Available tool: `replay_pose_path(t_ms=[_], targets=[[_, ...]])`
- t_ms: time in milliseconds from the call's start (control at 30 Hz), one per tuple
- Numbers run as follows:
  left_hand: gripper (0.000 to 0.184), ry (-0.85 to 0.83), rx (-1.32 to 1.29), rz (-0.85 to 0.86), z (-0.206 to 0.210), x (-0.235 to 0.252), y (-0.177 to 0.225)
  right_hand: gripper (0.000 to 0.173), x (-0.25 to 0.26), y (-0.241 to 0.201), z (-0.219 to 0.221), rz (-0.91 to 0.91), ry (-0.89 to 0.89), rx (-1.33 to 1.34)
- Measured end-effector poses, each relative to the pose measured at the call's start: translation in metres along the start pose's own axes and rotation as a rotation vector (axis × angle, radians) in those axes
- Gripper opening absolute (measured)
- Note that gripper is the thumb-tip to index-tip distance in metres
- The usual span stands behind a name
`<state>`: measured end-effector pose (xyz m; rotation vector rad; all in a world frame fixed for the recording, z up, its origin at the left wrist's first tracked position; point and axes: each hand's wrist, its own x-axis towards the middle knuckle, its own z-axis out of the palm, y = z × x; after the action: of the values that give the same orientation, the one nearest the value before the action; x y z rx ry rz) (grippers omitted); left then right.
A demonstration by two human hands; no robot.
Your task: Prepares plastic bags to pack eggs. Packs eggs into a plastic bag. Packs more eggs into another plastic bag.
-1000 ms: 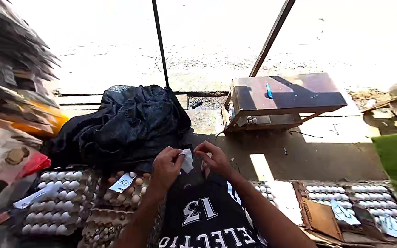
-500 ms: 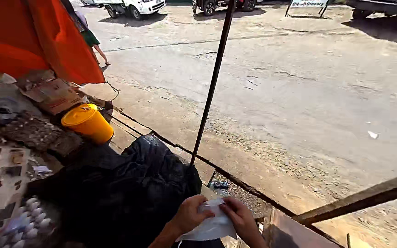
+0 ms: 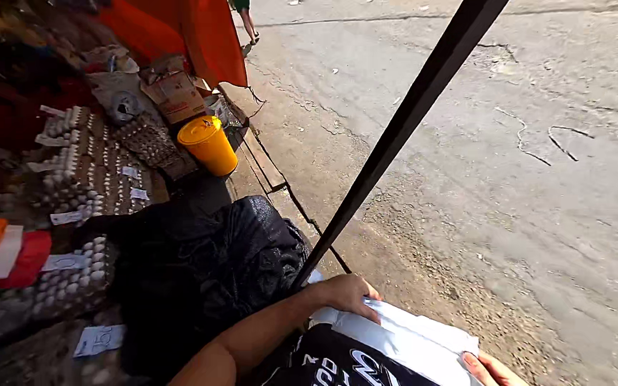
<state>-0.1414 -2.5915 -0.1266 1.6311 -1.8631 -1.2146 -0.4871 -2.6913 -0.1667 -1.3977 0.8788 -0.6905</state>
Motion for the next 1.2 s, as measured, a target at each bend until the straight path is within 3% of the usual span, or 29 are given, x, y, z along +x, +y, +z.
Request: replay_pose_path(t_ms=[133,267,367,467,567,800,967,1033,1200], targets=[[0.029,0.141,-0.145,-0.055,-0.024,0.106,-0.039,0.015,0.125,0.017,-0.048,0.045,-0.162,0.059],[0.035,0.26,-0.046,-0.298,-0.055,0.205,-0.059,0.012,0.298,0.036,-0.087,0.105,-0.303,-0.039],[0.036,0.404,-0.087,-0.418,-0.088,0.242,-0.053,0.018,0.428,0.011,-0.092,0.087,-0.482,-0.114],[0.034,0.644,-0.249,-0.424,-0.128,0.242,-0.052,0.02,0.544,-0.021,-0.066,-0.026,-0.783,-0.089],[0.034,0.884,-0.412,-0.416,-0.162,0.228,-0.061,0.019,0.63,-0.042,0.003,-0.09,-1.014,-0.029],[0.025,1.13,-0.508,-0.646,-0.277,0.173,-0.148,0.021,0.737,-0.044,0.257,-0.124,-0.962,-0.062],[0.018,1.544,-0.635,-0.502,-0.387,0.125,-0.227,0.018,0.795,-0.056,0.425,-0.202,-1.035,-0.094],[0.017,1.603,-0.69,-0.508,-0.438,0.117,-0.256,0.018,0.828,-0.063,0.484,-0.212,-1.066,-0.164],[0.02,1.576,-0.549,-0.872,-0.512,0.096,-0.313,0.019,0.899,-0.079,0.58,-0.093,-1.237,-0.407]])
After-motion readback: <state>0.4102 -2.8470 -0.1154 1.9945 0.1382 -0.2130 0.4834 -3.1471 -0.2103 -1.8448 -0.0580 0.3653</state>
